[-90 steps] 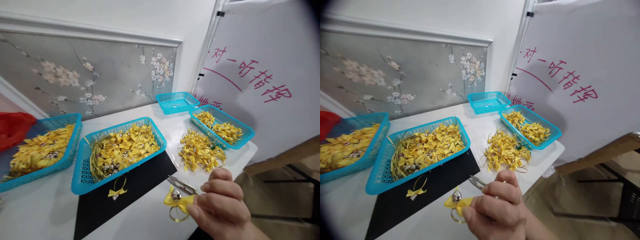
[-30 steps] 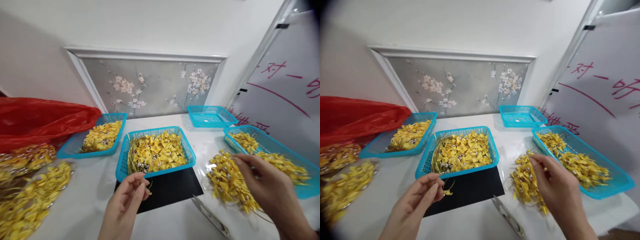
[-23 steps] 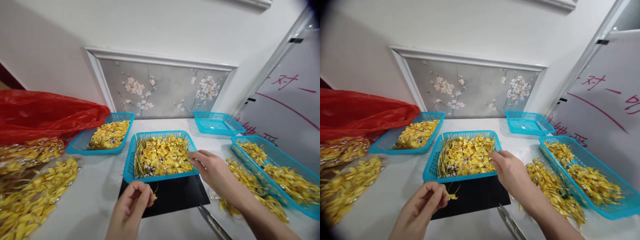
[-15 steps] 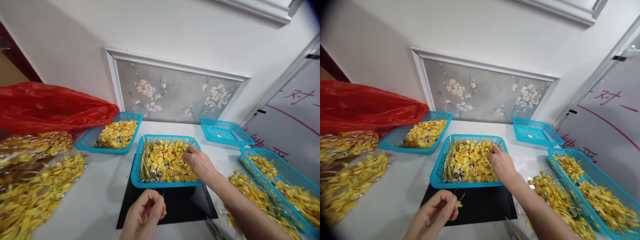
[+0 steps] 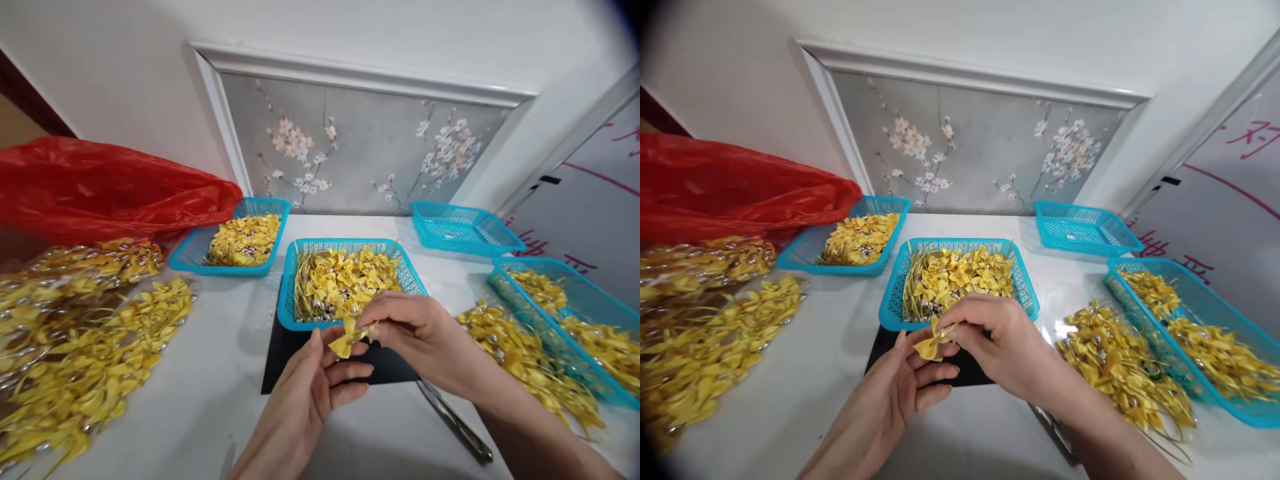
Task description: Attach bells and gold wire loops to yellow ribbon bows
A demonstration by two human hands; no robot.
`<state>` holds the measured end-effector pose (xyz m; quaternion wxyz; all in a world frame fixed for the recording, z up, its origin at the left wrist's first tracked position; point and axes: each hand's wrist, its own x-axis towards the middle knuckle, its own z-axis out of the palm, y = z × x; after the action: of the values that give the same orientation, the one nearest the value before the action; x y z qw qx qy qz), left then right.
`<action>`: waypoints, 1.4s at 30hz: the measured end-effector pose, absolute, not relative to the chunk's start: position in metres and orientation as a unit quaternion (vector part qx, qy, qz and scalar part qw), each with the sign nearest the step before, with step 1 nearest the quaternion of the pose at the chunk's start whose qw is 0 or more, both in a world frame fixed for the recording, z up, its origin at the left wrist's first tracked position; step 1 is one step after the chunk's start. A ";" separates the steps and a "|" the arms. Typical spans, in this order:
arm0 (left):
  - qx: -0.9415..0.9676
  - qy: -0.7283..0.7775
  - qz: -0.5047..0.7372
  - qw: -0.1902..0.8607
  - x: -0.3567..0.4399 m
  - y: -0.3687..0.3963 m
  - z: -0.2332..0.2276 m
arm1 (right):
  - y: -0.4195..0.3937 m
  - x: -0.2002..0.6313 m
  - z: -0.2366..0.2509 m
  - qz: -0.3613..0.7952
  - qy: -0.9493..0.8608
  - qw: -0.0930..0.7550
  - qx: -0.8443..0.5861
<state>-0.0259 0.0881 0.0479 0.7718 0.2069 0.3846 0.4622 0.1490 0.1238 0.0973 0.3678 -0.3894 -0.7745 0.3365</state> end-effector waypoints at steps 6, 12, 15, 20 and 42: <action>0.184 0.340 0.457 0.801 -0.029 0.085 0.050 | 0.118 0.148 0.092 0.315 -0.798 0.372 -0.353; 0.189 0.341 0.449 0.804 -0.031 0.083 0.051 | 0.117 0.150 0.086 0.294 -0.798 0.388 -0.355; 0.180 0.348 0.435 0.811 -0.032 0.084 0.050 | 0.117 0.150 0.082 0.305 -0.786 0.402 -0.358; 0.199 0.364 0.435 0.799 -0.032 0.083 0.050 | 0.113 0.152 0.075 0.334 -0.766 0.409 -0.366; 0.571 0.466 0.362 0.571 -0.021 0.091 0.062 | 0.082 0.159 0.044 0.583 -0.526 0.431 -0.445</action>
<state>-0.0207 0.0911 0.0618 0.5706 0.5708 0.4663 0.3623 0.1586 0.0815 0.0442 0.4310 -0.4454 -0.5259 0.5826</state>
